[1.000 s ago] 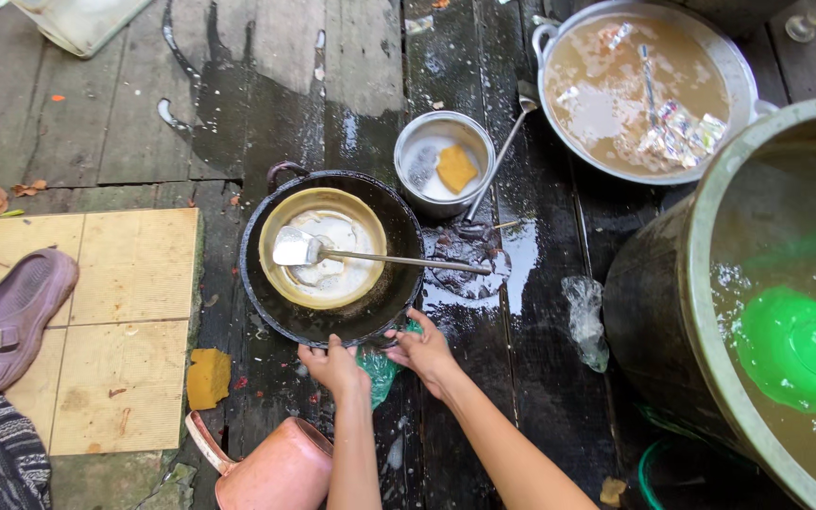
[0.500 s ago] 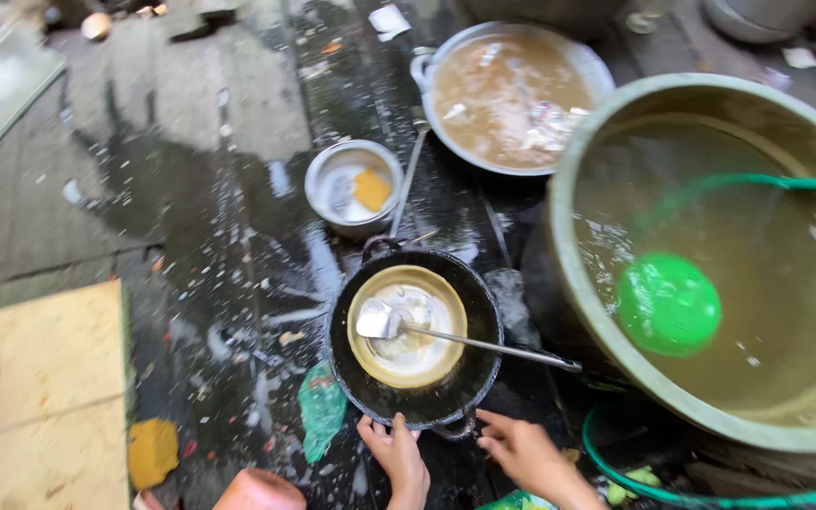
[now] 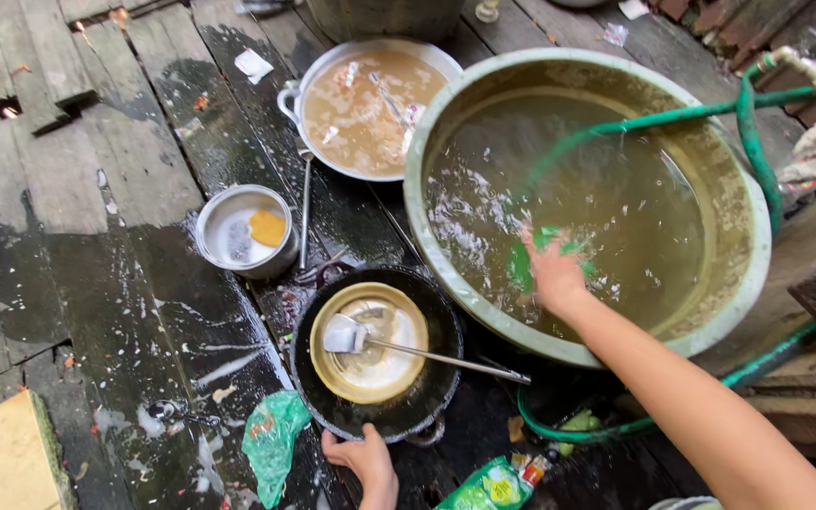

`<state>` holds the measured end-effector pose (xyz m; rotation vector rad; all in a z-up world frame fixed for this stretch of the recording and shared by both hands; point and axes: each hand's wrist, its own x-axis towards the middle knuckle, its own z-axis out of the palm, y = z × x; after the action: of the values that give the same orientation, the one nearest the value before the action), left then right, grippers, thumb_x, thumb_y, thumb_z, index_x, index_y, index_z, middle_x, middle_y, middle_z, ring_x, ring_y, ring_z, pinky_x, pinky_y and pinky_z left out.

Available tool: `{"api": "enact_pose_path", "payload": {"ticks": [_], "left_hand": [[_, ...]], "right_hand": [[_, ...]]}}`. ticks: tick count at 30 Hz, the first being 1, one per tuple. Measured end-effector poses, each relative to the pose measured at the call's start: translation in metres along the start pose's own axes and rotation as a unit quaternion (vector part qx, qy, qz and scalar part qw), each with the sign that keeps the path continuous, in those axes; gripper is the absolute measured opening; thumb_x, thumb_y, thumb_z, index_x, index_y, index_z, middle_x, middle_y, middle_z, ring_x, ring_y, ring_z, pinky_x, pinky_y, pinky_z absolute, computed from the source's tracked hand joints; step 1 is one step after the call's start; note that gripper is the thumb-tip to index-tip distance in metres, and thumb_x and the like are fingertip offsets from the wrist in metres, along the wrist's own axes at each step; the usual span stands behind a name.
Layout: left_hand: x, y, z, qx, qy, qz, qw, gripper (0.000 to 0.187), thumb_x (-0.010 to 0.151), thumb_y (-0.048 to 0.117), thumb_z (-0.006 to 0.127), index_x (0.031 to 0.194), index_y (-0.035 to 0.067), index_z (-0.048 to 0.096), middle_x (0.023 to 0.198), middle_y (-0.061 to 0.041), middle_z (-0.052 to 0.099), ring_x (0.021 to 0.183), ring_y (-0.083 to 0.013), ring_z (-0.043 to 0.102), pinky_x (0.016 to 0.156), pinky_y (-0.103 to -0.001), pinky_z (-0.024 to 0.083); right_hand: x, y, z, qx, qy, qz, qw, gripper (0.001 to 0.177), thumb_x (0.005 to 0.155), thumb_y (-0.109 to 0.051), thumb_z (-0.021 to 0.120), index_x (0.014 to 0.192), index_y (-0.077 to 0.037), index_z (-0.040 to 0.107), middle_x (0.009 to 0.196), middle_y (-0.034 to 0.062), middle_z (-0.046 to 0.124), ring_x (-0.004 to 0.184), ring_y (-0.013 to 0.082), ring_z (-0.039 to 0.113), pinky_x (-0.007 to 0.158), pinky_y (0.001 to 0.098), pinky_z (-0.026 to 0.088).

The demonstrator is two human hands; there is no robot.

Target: The person washes dishes, bowls, a pan, and a colander by dipping them into a large basin of water, scrubbing them with their hands, and rinsing them with water scooped from the basin using a small green bowl.

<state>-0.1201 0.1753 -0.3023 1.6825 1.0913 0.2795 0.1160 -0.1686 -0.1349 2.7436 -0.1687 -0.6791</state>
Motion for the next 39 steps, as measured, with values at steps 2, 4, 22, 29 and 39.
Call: {"api": "enact_pose_path", "payload": {"ticks": [2, 4, 22, 29, 39], "left_hand": [[0.012, 0.028, -0.005, -0.052, 0.039, -0.043, 0.997, 0.083, 0.075, 0.002, 0.069, 0.144, -0.003, 0.023, 0.141, -0.027, 0.025, 0.125, -0.0377, 0.040, 0.108, -0.046, 0.039], [0.021, 0.054, -0.007, 0.008, 0.077, 0.052, 0.996, 0.082, 0.074, 0.003, 0.072, 0.142, -0.005, 0.027, 0.140, -0.028, 0.030, 0.129, -0.0408, 0.037, 0.113, -0.049, 0.032], [0.293, 0.179, 0.169, 0.266, -0.084, 0.142, 0.950, 0.045, 0.084, 0.030, 0.073, 0.109, -0.006, 0.066, 0.122, -0.030, 0.061, 0.117, -0.0472, 0.056, 0.095, -0.054, 0.051], [0.269, 0.178, 0.165, 0.217, -0.070, 0.195, 0.954, 0.021, 0.091, 0.013, 0.074, 0.100, -0.005, 0.068, 0.113, -0.027, 0.064, 0.111, -0.0449, 0.061, 0.090, -0.054, 0.054], [0.108, 0.301, -0.003, 0.002, -0.115, 0.521, 0.846, 0.039, 0.097, 0.005, 0.064, 0.130, -0.011, 0.050, 0.127, -0.031, 0.061, 0.121, -0.0448, 0.060, 0.102, -0.051, 0.050]], "right_hand": [[0.022, 0.023, 0.017, 0.062, 0.033, 0.042, 0.997, 0.117, 0.084, -0.038, 0.079, 0.166, -0.012, -0.001, 0.160, 0.0382, 0.023, 0.130, 0.0504, 0.052, 0.103, 0.0538, 0.052], [0.033, 0.051, 0.021, 0.178, 0.070, 0.082, 0.978, 0.076, 0.090, -0.030, 0.073, 0.147, 0.001, 0.033, 0.142, 0.0356, 0.047, 0.122, 0.0452, 0.060, 0.103, 0.0542, 0.053], [-0.063, 0.054, -0.071, 0.927, 0.044, 0.121, 0.352, 0.043, 0.104, -0.010, 0.035, 0.146, -0.002, 0.039, 0.147, 0.0201, 0.053, 0.129, 0.0357, 0.062, 0.101, 0.0581, 0.057], [-0.087, -0.032, -0.142, 0.944, 0.007, 0.020, 0.328, 0.049, 0.102, -0.003, 0.038, 0.149, 0.010, 0.038, 0.149, 0.0271, 0.052, 0.130, 0.0387, 0.060, 0.106, 0.0529, 0.049], [-0.087, -0.158, -0.196, 0.977, -0.078, -0.097, 0.173, 0.058, 0.098, 0.004, 0.039, 0.154, 0.002, 0.024, 0.156, 0.0291, 0.040, 0.143, 0.0427, 0.047, 0.110, 0.0593, 0.044]]}}
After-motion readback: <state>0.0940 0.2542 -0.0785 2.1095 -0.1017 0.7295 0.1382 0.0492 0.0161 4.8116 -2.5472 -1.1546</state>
